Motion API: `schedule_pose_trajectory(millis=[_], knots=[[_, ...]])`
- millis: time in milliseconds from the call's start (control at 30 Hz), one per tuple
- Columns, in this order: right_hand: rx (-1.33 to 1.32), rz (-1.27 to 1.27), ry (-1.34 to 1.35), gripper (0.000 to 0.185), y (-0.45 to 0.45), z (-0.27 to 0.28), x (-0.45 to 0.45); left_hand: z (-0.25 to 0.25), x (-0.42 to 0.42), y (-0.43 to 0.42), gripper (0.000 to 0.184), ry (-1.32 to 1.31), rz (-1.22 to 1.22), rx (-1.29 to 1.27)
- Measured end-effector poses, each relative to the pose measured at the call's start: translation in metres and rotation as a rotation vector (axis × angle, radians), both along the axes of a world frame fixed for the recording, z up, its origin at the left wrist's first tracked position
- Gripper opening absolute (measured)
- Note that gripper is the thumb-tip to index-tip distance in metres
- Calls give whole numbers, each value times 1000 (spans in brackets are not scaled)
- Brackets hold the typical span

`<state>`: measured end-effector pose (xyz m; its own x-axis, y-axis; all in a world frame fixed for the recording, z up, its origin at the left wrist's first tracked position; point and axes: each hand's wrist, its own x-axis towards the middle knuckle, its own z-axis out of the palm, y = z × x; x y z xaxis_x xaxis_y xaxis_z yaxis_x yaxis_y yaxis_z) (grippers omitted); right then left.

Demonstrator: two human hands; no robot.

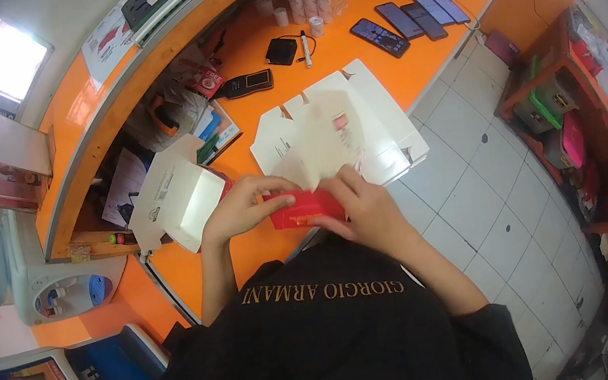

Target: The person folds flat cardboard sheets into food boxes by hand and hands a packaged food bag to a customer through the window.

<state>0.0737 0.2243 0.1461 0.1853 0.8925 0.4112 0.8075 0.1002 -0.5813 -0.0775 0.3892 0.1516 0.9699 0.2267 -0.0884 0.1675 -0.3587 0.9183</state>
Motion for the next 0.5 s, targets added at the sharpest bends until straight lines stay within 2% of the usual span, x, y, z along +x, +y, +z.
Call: schedule_pose_trajectory(millis=[33,67,100,133,167,200,233,267,300,333,367,400,433,467,500], knots=[[-27,4,-10,47,-2,2,2,-1,1,0,19,-3,-1,0],[4,8,-81,66,-3,-5,7,-2,2,-1,24,-99,126,13],[3,8,-83,66,-5,-3,10,-4,3,-2,29,-193,255,26],[39,-69,-125,62,-7,3,14,-5,6,-3,29,-197,256,27],[77,-144,-169,59,-9,10,19,-5,11,-3,40,-383,435,132],[168,-182,-117,59,-11,18,26,-6,13,-2,51,-571,615,240],[235,-299,-22,54,-13,23,32,-18,13,1,51,-581,623,246],[302,-413,76,49,-16,26,37,-39,12,5,61,-558,730,169],[314,-403,70,49,-19,27,46,-49,10,6,71,-535,834,90],[293,-487,174,43,-22,27,55,-49,7,2,73,-385,784,-86],[268,-571,281,37,-23,26,61,-46,4,-1,64,-298,640,-356],[277,-565,280,37,-24,24,66,-44,3,-5,58,-241,549,-476],[150,-623,255,33,-23,20,69,-43,3,-8,52,-181,454,-594],[23,-680,228,30,-21,16,71,-42,3,-12,52,-188,454,-587],[30,-676,225,30,-18,7,71,-41,2,-15,47,-202,455,-739]])
